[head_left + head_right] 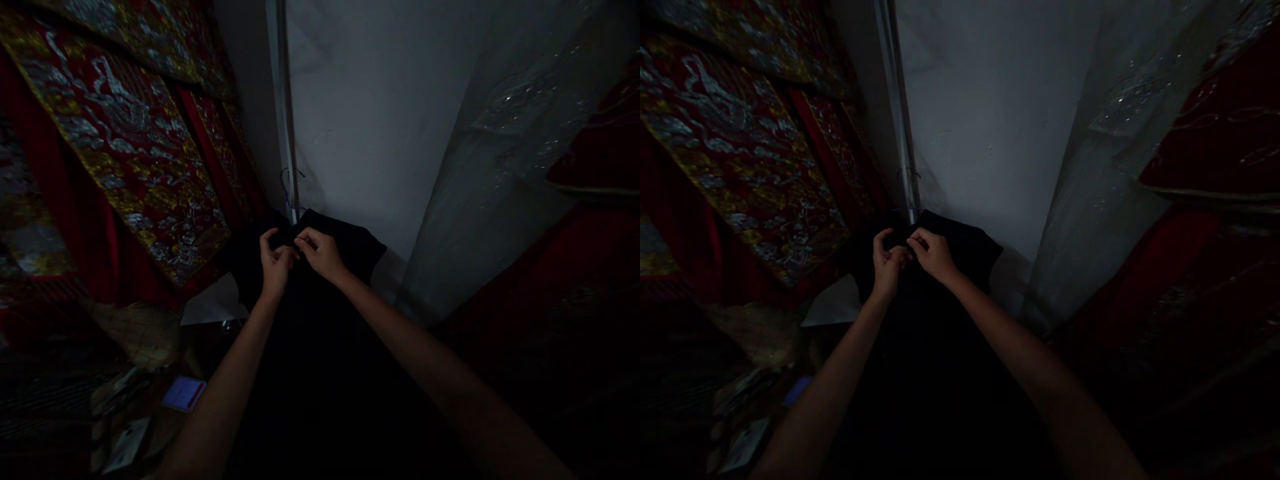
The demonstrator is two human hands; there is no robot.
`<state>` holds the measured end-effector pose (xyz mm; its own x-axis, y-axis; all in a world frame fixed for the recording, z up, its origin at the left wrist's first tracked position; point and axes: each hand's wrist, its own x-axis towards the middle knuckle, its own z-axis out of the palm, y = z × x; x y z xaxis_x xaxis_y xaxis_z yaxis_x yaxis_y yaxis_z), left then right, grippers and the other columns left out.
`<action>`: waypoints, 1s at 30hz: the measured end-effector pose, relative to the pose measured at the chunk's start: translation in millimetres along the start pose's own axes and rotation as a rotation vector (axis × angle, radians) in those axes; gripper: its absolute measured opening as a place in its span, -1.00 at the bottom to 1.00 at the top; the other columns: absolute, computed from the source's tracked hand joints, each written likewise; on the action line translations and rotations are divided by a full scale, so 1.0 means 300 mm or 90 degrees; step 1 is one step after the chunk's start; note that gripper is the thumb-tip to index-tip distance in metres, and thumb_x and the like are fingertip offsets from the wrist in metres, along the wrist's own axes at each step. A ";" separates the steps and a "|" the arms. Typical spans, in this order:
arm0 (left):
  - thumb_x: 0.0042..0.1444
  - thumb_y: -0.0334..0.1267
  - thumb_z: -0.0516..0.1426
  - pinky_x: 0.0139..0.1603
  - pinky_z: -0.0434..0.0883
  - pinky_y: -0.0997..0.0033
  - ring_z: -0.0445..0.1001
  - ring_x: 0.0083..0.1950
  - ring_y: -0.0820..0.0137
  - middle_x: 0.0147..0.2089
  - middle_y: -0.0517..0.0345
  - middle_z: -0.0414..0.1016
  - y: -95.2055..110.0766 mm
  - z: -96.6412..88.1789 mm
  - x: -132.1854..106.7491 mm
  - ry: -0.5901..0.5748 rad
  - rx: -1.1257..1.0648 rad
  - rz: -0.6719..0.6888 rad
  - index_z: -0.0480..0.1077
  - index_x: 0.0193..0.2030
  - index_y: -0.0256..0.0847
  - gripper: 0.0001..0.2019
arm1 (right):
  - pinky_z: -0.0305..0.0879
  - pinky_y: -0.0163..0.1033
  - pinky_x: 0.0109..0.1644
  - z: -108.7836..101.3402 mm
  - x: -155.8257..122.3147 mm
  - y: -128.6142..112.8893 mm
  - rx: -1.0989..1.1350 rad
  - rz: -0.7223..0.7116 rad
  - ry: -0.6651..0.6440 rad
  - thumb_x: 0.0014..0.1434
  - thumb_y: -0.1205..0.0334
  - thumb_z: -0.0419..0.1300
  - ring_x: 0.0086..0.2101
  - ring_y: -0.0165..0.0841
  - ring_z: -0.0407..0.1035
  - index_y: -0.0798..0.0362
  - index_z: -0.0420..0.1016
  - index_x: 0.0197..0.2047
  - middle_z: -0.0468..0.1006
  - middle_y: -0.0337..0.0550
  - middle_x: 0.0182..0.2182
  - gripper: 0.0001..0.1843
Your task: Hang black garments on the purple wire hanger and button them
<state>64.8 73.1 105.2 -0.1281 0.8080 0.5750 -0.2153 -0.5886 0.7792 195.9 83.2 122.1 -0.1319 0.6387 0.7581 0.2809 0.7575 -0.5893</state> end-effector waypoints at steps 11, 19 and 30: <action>0.14 -0.38 0.08 -0.51 0.20 0.51 0.26 -0.59 0.48 -0.54 0.37 0.33 -0.227 -0.064 -0.235 -0.129 0.337 0.003 -0.11 0.52 -0.09 -0.19 | 0.29 -0.35 -0.35 -0.268 0.061 -0.073 0.125 0.000 0.278 0.22 -0.12 0.23 -0.46 -0.46 0.34 -0.02 0.40 -0.26 0.37 -0.34 -0.49 -0.68; 0.17 -0.23 0.15 -0.31 0.32 0.44 0.43 -0.39 0.41 -0.28 0.25 0.46 -0.169 -0.077 -0.221 -0.158 0.441 0.052 -0.03 0.43 -0.09 -0.28 | 0.47 -0.15 -0.18 -0.587 -0.159 0.120 0.451 0.291 0.354 0.21 0.13 0.17 -0.38 -0.31 0.49 -0.06 0.49 -0.36 0.51 -0.25 -0.50 -0.86; 0.10 -0.26 0.21 -0.28 0.33 0.35 0.44 -0.32 0.30 -0.16 0.07 0.41 -0.034 0.043 0.186 -0.054 0.551 0.188 0.06 0.37 -0.17 -0.29 | 0.50 -0.02 -0.04 -0.366 -0.280 0.246 0.599 0.591 0.349 0.12 0.30 0.12 -0.26 -0.20 0.57 -0.04 0.48 -0.48 0.63 -0.19 -0.50 -0.82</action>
<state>72.4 123.8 132.6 0.0156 0.6380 0.7699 0.6200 -0.6103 0.4932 332.2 70.6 45.8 0.1851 0.9759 -0.1152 -0.6914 0.0461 -0.7210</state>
